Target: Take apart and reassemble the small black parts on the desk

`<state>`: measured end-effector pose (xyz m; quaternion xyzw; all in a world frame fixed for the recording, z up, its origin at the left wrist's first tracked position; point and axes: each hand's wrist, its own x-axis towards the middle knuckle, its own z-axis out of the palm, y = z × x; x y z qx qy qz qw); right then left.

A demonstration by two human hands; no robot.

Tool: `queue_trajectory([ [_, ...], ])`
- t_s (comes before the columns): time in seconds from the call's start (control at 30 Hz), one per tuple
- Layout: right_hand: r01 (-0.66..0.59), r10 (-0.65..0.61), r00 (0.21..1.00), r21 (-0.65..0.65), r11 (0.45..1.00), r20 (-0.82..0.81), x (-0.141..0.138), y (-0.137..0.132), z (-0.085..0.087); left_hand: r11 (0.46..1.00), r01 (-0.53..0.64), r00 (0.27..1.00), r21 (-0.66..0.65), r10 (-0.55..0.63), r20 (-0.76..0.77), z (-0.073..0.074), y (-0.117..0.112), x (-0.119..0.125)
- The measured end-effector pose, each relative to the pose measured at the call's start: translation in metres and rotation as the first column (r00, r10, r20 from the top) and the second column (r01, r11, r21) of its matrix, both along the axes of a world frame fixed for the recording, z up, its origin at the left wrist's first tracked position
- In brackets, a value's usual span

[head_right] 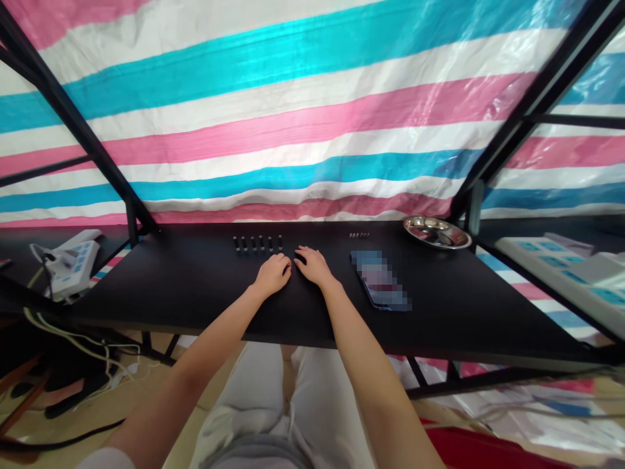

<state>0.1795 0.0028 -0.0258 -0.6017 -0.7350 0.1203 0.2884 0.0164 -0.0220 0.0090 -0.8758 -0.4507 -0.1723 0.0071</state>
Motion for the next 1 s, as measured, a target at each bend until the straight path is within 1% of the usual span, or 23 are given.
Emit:
queue_trajectory([
  [0.13, 0.007, -0.007, 1.0, -0.006, 1.0, -0.004, 0.0, 0.0, -0.001, 1.0, 0.0, 1.0, -0.017, 0.001, 0.013, 0.001, 0.0, 0.0],
  [0.2, 0.009, -0.009, 1.0, -0.011, 1.0, -0.004, 0.0, 0.0, -0.001, 0.999, -0.023, 0.999, -0.027, 0.024, 0.044, 0.001, 0.0, 0.0],
  [0.33, 0.0, 0.0, 1.0, -0.016, 1.0, 0.003, 0.0, 0.0, 0.001, 0.987, -0.149, 0.976, -0.066, 0.158, 0.152, 0.001, 0.002, 0.002],
  [0.4, -0.004, 0.004, 1.0, -0.022, 1.0, 0.011, 0.0, -0.001, 0.002, 0.974, -0.21, 0.959, -0.088, 0.223, 0.174, 0.003, 0.003, 0.003],
  [0.47, -0.003, 0.004, 1.0, -0.028, 1.0, 0.015, 0.0, -0.001, 0.004, 0.963, -0.252, 0.95, -0.096, 0.265, 0.164, 0.005, 0.005, 0.006],
  [0.63, 0.008, -0.007, 1.0, -0.045, 0.999, 0.012, -0.002, -0.002, 0.006, 0.946, -0.3, 0.945, -0.12, 0.312, 0.1, 0.01, 0.011, 0.015],
  [0.8, 0.001, 0.0, 1.0, -0.052, 0.999, 0.016, -0.001, -0.001, 0.006, 0.922, -0.347, 0.932, -0.17, 0.36, 0.05, 0.013, 0.025, 0.021],
  [0.93, -0.002, 0.002, 1.0, -0.049, 0.999, 0.011, 0.0, -0.001, 0.005, 0.921, -0.349, 0.932, -0.173, 0.36, 0.036, 0.017, 0.035, 0.024],
  [1.0, -0.006, 0.006, 1.0, -0.041, 0.999, -0.002, 0.0, -0.001, 0.005, 0.931, -0.322, 0.938, -0.171, 0.338, 0.074, 0.019, 0.037, 0.023],
])
